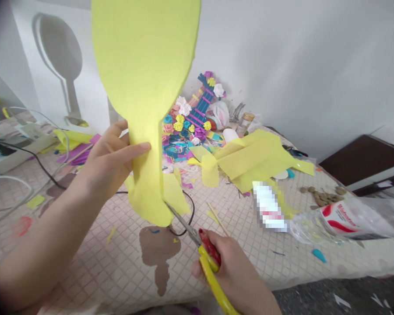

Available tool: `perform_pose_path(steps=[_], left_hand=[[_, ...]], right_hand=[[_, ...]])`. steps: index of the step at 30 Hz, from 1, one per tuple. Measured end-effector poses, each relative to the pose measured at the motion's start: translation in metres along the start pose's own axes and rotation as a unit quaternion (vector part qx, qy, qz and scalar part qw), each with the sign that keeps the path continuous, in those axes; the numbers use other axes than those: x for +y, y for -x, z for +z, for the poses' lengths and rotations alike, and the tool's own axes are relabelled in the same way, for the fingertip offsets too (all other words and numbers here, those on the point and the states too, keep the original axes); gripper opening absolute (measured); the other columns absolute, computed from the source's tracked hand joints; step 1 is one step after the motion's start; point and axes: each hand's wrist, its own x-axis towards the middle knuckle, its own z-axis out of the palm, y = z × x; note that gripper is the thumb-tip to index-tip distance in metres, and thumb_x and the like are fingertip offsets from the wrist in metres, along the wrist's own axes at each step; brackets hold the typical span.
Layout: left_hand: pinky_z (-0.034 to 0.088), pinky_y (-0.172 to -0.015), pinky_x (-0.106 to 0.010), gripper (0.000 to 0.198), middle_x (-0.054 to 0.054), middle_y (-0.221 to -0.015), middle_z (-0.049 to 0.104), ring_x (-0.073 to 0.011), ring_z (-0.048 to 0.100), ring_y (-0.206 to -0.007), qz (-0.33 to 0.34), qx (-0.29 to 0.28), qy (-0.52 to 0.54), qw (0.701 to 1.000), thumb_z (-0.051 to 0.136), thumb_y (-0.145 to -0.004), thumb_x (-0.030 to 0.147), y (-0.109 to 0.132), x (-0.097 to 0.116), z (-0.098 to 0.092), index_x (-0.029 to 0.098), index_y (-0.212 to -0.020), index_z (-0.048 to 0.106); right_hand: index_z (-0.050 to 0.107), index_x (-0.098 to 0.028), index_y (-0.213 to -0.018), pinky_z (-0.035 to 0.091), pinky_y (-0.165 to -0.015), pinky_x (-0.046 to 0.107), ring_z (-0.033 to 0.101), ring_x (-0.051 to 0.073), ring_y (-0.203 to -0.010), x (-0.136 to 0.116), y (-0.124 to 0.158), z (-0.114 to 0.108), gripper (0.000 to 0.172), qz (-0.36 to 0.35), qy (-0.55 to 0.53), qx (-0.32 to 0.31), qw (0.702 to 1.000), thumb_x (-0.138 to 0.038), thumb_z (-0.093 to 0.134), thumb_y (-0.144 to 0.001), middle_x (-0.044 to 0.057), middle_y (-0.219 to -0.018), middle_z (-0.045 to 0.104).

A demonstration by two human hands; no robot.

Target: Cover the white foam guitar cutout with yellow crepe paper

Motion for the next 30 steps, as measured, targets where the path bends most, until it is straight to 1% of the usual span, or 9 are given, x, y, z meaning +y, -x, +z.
perform_pose_path(steps=[2,5,9,11,14,19,24,28,30], left_hand=[[0.049,-0.084,-0.038,0.045,-0.003,-0.100,0.062,-0.0316,0.052,-0.110,-0.003,-0.003,0.001,1.000,0.063,-0.062,0.003,0.000,-0.001,0.000,0.022,-0.099,0.048],[0.050,-0.082,-0.038,0.041,-0.003,-0.099,0.062,-0.0307,0.054,-0.108,0.015,-0.021,-0.007,1.000,0.063,-0.063,0.005,-0.001,-0.004,-0.001,0.021,-0.097,0.047],[0.050,-0.081,-0.038,0.040,-0.004,-0.103,0.060,-0.0293,0.055,-0.107,0.033,-0.043,-0.022,0.998,0.062,-0.066,0.008,-0.003,-0.008,-0.005,0.020,-0.099,0.043],[0.050,-0.081,-0.038,0.039,-0.005,-0.106,0.060,-0.0288,0.055,-0.107,0.038,-0.050,-0.033,0.997,0.061,-0.068,0.009,-0.003,-0.008,-0.006,0.020,-0.101,0.042],[0.051,-0.078,-0.036,0.038,-0.006,-0.107,0.060,-0.0280,0.056,-0.105,0.037,-0.056,-0.041,0.997,0.060,-0.070,0.011,-0.003,-0.008,-0.006,0.020,-0.101,0.041],[0.051,-0.078,-0.036,0.038,-0.006,-0.109,0.059,-0.0277,0.056,-0.105,0.040,-0.060,-0.040,0.997,0.060,-0.069,0.011,-0.002,-0.006,-0.005,0.020,-0.101,0.042],[0.051,-0.075,-0.035,0.037,-0.005,-0.106,0.060,-0.0276,0.057,-0.104,0.033,-0.059,-0.036,0.997,0.061,-0.069,0.011,-0.003,-0.006,-0.006,0.020,-0.100,0.042],[0.051,-0.075,-0.034,0.035,-0.003,-0.105,0.060,-0.0270,0.057,-0.103,0.025,-0.057,-0.030,0.998,0.061,-0.068,0.012,-0.004,-0.006,-0.005,0.021,-0.097,0.043],[0.051,-0.076,-0.035,0.035,-0.003,-0.104,0.060,-0.0274,0.056,-0.103,0.025,-0.056,-0.031,0.998,0.061,-0.067,0.012,-0.003,-0.006,-0.005,0.021,-0.096,0.044]], right_hand=[[0.040,-0.020,-0.067,0.030,-0.048,0.022,0.039,0.011,-0.051,-0.001,0.002,0.000,0.012,0.001,-0.008,-0.008,1.000,-0.025,0.051,-0.069,-0.006,-0.057,0.040],[0.039,-0.021,-0.067,0.033,-0.050,0.022,0.042,0.011,-0.054,-0.001,0.002,0.000,0.011,-0.003,-0.018,-0.020,1.000,-0.024,0.049,-0.070,-0.004,-0.060,0.044],[0.039,-0.020,-0.067,0.033,-0.050,0.022,0.041,0.011,-0.053,0.002,0.001,-0.002,0.012,-0.013,-0.032,-0.020,0.999,-0.025,0.048,-0.072,-0.004,-0.058,0.043],[0.040,-0.020,-0.068,0.034,-0.050,0.021,0.045,0.011,-0.054,0.003,0.000,-0.003,0.012,-0.019,-0.050,-0.031,0.998,-0.025,0.050,-0.072,-0.003,-0.059,0.048],[0.040,-0.021,-0.069,0.034,-0.046,0.021,0.048,0.011,-0.053,0.009,0.000,-0.003,0.015,-0.029,-0.069,-0.045,0.996,-0.028,0.053,-0.072,-0.002,-0.061,0.055],[0.041,-0.021,-0.067,0.034,-0.043,0.021,0.048,0.012,-0.048,0.022,-0.004,-0.003,0.017,-0.053,-0.074,-0.058,0.994,-0.031,0.053,-0.072,-0.002,-0.057,0.056],[0.042,-0.020,-0.063,0.035,-0.044,0.021,0.047,0.012,-0.048,0.018,-0.002,-0.001,0.020,-0.043,-0.063,-0.042,0.996,-0.031,0.058,-0.070,-0.002,-0.053,0.053],[0.043,-0.021,-0.064,0.036,-0.044,0.021,0.047,0.012,-0.051,0.006,0.005,0.003,0.016,-0.023,-0.084,0.013,0.996,-0.030,0.055,-0.069,-0.002,-0.054,0.052],[0.045,-0.021,-0.066,0.037,-0.045,0.022,0.047,0.013,-0.053,0.002,0.007,0.004,0.013,-0.015,-0.096,0.022,0.995,-0.030,0.054,-0.068,-0.001,-0.056,0.052]])
